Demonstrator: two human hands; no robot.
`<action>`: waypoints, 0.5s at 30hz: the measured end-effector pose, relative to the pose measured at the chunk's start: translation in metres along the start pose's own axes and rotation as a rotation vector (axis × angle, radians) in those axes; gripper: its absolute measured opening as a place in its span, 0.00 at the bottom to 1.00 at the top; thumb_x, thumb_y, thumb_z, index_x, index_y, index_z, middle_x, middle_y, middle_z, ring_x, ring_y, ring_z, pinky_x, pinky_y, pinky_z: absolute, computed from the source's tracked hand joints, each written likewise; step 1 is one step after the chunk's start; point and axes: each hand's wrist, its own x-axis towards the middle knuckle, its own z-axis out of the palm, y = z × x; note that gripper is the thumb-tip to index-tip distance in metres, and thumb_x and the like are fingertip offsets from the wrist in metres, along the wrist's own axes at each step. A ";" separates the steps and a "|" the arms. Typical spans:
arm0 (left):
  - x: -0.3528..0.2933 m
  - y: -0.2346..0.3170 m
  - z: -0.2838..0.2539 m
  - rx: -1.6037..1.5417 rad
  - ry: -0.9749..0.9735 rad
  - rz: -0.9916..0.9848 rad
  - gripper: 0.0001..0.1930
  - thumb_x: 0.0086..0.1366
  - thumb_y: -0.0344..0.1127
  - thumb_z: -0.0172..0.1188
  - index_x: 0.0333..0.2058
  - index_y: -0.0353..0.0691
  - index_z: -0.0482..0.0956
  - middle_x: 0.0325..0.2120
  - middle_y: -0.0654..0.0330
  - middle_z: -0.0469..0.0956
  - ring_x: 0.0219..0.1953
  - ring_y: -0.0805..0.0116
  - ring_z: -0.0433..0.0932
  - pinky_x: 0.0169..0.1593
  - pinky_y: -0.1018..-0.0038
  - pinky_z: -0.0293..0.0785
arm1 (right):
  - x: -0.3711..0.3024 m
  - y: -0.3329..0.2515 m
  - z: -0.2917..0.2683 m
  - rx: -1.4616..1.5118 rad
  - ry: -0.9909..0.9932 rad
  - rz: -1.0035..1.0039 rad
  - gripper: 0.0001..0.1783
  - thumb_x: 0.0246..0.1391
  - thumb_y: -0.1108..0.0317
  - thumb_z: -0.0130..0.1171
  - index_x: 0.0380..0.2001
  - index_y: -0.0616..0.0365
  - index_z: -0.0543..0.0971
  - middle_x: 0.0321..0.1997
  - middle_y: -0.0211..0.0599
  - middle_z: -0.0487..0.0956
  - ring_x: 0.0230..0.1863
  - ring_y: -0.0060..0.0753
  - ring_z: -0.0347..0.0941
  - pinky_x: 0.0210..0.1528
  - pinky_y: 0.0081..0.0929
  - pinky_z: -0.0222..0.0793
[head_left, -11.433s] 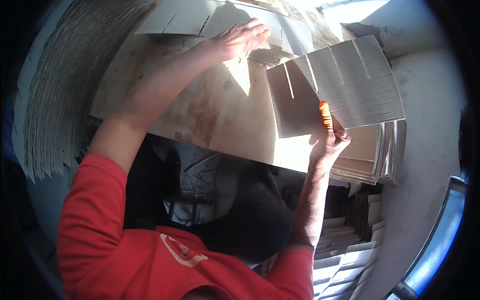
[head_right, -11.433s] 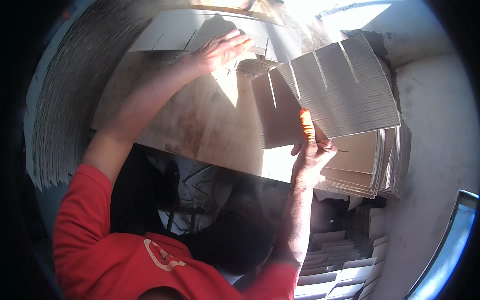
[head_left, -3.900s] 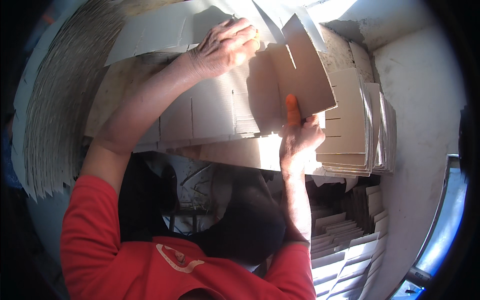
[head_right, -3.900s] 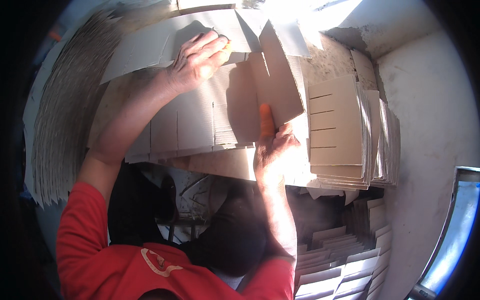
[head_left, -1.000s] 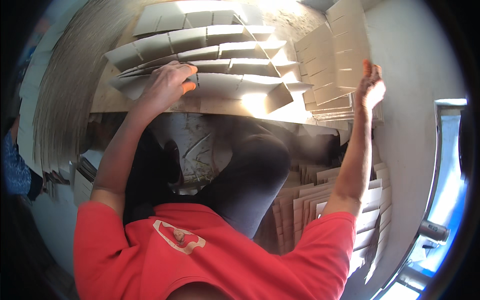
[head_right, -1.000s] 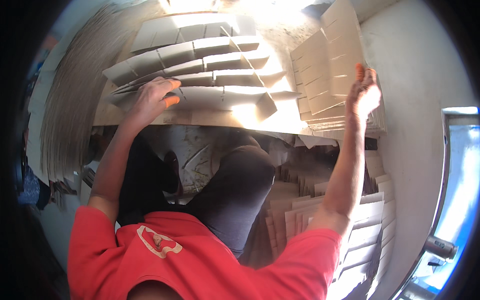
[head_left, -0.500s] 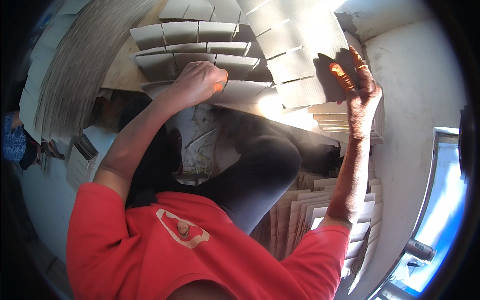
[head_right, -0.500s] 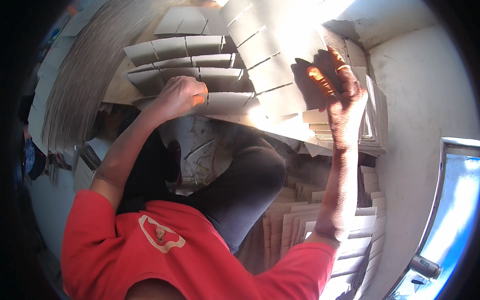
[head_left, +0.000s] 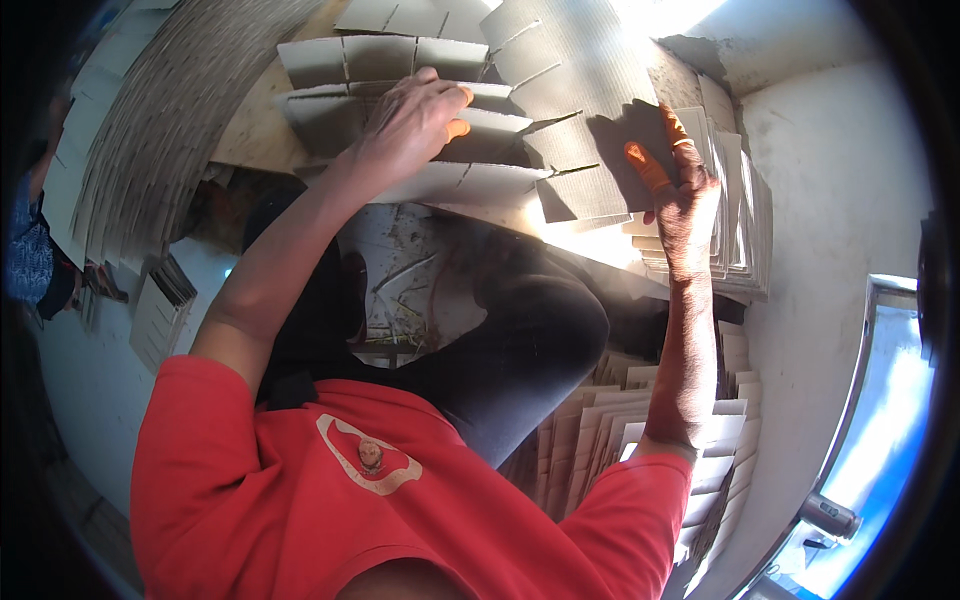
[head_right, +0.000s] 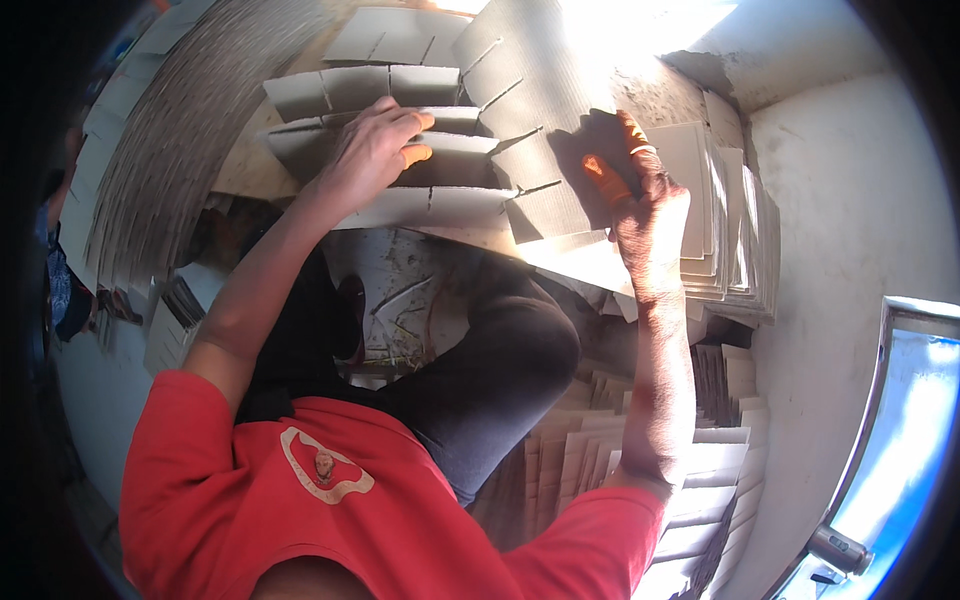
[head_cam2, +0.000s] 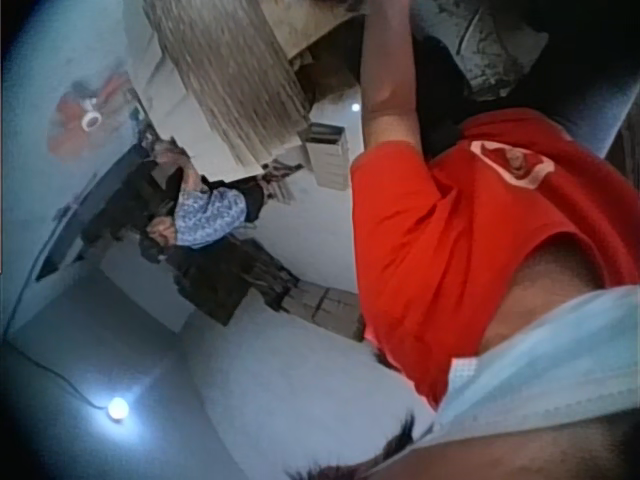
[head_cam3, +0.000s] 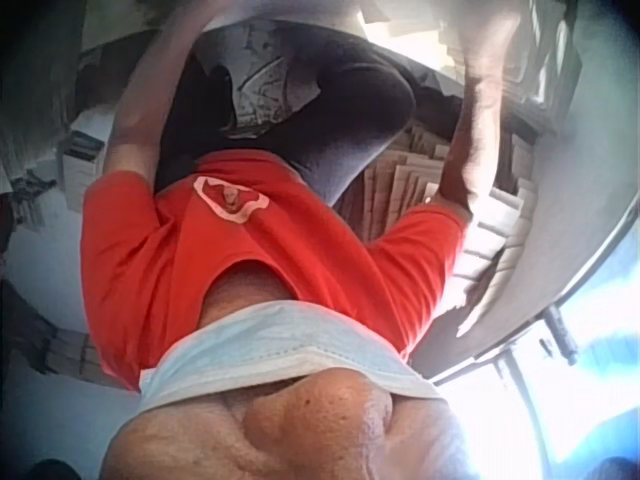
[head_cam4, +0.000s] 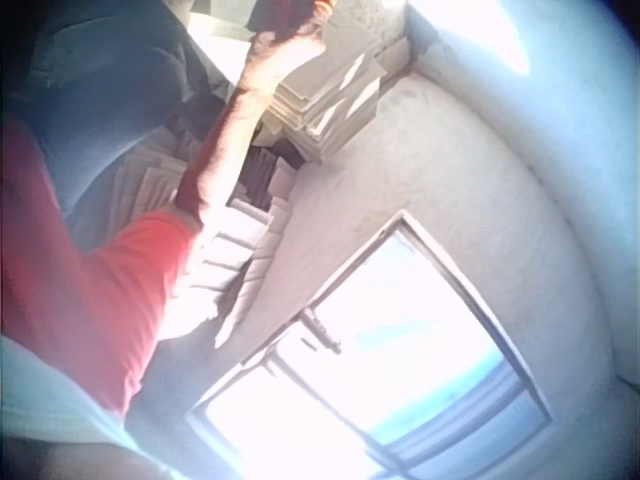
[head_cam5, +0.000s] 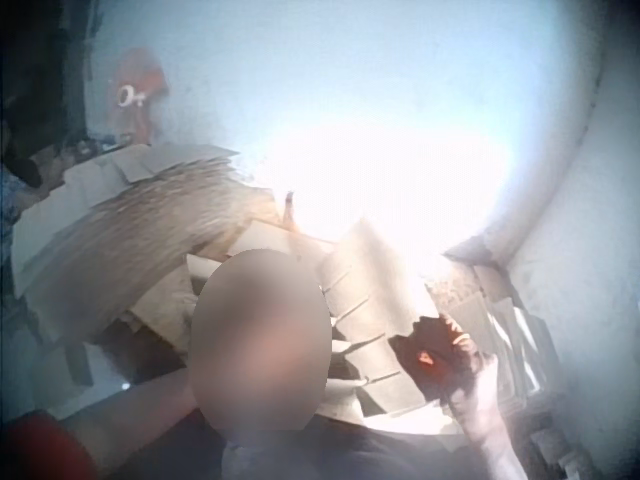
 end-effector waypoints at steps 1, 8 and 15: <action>0.004 -0.004 0.002 0.044 -0.067 -0.020 0.11 0.49 0.28 0.66 0.31 0.34 0.75 0.28 0.57 0.77 0.35 0.57 0.73 0.40 0.64 0.71 | 0.000 0.000 -0.001 0.010 -0.023 0.027 0.31 0.49 0.70 0.66 0.58 0.51 0.71 0.30 0.34 0.82 0.14 0.13 0.67 0.13 0.16 0.62; 0.017 -0.010 0.004 0.182 -0.294 -0.119 0.10 0.50 0.25 0.61 0.20 0.35 0.66 0.22 0.55 0.72 0.33 0.56 0.72 0.39 0.62 0.67 | 0.015 -0.023 -0.004 0.080 -0.153 0.136 0.32 0.50 0.71 0.65 0.60 0.53 0.68 0.32 0.37 0.82 0.15 0.15 0.67 0.16 0.18 0.65; 0.014 -0.023 0.014 -0.079 -0.207 -0.173 0.11 0.48 0.25 0.60 0.18 0.33 0.64 0.24 0.55 0.71 0.36 0.54 0.73 0.39 0.62 0.68 | 0.013 -0.014 -0.005 0.044 -0.141 0.093 0.33 0.50 0.73 0.64 0.60 0.54 0.68 0.25 0.36 0.80 0.14 0.13 0.65 0.16 0.19 0.64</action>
